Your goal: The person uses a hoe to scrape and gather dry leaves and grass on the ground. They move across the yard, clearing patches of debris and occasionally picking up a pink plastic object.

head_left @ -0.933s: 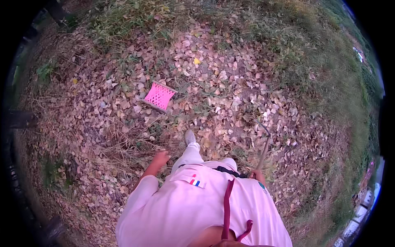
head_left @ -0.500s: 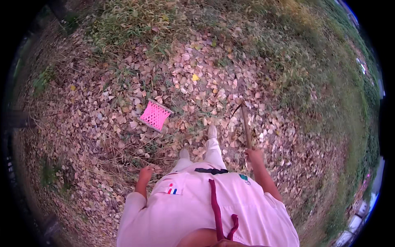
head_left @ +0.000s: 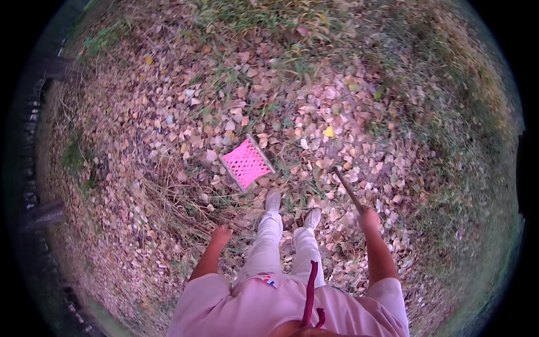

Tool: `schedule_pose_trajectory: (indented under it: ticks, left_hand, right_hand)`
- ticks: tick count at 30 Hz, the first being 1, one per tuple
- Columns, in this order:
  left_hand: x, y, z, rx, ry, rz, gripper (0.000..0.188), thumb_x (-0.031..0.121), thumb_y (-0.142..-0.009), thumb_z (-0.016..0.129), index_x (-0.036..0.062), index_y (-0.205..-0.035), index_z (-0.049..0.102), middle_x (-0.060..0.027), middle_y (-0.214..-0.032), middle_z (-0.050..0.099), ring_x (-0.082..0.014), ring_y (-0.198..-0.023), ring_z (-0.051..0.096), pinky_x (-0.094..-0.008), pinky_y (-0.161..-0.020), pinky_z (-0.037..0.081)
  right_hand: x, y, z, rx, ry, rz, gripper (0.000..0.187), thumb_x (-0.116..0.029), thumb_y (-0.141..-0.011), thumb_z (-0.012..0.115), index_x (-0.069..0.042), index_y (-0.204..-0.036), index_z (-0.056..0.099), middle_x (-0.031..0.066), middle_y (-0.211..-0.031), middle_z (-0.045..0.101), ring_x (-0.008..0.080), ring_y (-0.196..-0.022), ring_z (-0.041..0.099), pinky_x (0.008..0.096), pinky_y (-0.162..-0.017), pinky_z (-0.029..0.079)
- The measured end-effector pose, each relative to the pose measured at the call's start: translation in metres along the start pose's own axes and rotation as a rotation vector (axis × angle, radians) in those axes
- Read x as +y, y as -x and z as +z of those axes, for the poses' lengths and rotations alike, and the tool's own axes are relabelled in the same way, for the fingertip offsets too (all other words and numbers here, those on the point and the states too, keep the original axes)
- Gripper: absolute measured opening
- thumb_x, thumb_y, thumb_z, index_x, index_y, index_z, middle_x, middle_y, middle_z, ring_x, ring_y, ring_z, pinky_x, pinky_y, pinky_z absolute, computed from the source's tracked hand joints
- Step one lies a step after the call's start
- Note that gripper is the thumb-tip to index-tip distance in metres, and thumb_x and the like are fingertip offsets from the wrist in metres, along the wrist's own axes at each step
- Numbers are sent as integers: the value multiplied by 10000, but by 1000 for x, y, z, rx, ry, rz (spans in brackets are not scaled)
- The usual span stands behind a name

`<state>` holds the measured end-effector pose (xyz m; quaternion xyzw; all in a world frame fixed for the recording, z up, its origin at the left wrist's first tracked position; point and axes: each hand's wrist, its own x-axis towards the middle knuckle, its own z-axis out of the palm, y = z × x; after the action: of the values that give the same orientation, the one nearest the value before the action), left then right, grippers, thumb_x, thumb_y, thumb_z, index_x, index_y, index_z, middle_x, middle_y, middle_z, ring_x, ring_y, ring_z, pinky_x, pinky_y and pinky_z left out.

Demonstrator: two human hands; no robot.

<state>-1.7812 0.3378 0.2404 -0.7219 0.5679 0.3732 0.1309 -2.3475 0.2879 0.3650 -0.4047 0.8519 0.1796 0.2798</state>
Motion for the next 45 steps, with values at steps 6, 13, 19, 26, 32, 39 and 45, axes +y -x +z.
schedule_pose_trajectory:
  ticks: [6, 13, 19, 26, 32, 39, 45]
  left_hand:
    - [30, -159, 28, -19, 332, -255, 626, 386, -748, 636, 9, -1224, 483, -230, -1067, 594, -367, -1009, 566, -409, -857, 447]
    - [24, -322, 113, 57, 610, -442, 873, 364, -712, 697, -69, -1340, 271, -287, -1268, 444, -352, -1185, 455, -361, -978, 363]
    - [-14, -412, 176, 104, 1243, -354, 706, 220, -729, 711, 17, -1294, 340, -132, -1200, 500, -236, -1052, 514, -337, -915, 385]
    - [76, -428, 156, -179, 1222, -664, 574, 233, -690, 746, 167, -1181, 455, -11, -1108, 534, -205, -929, 526, -399, -710, 418]
    - [203, -371, 147, -80, 1263, -724, 693, 310, -617, 775, 82, -1191, 460, -60, -1150, 519, -235, -998, 497, -440, -755, 428]
    - [317, -195, 99, -359, 1191, -556, 599, 282, -686, 732, 26, -1172, 495, -106, -1155, 526, -240, -998, 525, -422, -808, 451]
    - [448, -62, 88, -424, 954, -16, 400, 121, -719, 674, -28, -1067, 544, -79, -994, 586, -164, -830, 562, -320, -712, 470]
  right_hand:
    - [-66, -53, 32, 58, 53, -91, 272, -221, -733, 612, -134, -990, 638, 158, -850, 640, 342, -804, 617, 431, -713, 488]
    - [-90, -123, 43, 70, -16, -121, 374, -197, -699, 668, -79, -1052, 633, 159, -862, 654, 315, -811, 631, 382, -728, 491]
    - [-72, -155, 61, 3, -131, -36, 362, -179, -712, 663, -66, -1054, 627, 160, -835, 657, 298, -735, 644, 349, -685, 499]
    - [-84, -176, 40, -34, 28, 7, 334, -205, -758, 630, -130, -1083, 623, 125, -825, 660, 269, -725, 638, 354, -691, 509]
    - [-57, -163, 18, -99, 115, 62, 260, -223, -837, 543, -215, -1084, 623, 74, -792, 651, 218, -683, 630, 349, -631, 516]
    - [8, -127, 10, -167, -21, 32, 230, -150, -831, 521, -162, -1038, 620, 85, -854, 653, 249, -714, 644, 371, -632, 519]
    - [103, -109, -21, -149, -260, 11, 191, -127, -782, 526, -91, -930, 640, 129, -830, 657, 283, -782, 647, 402, -666, 516]
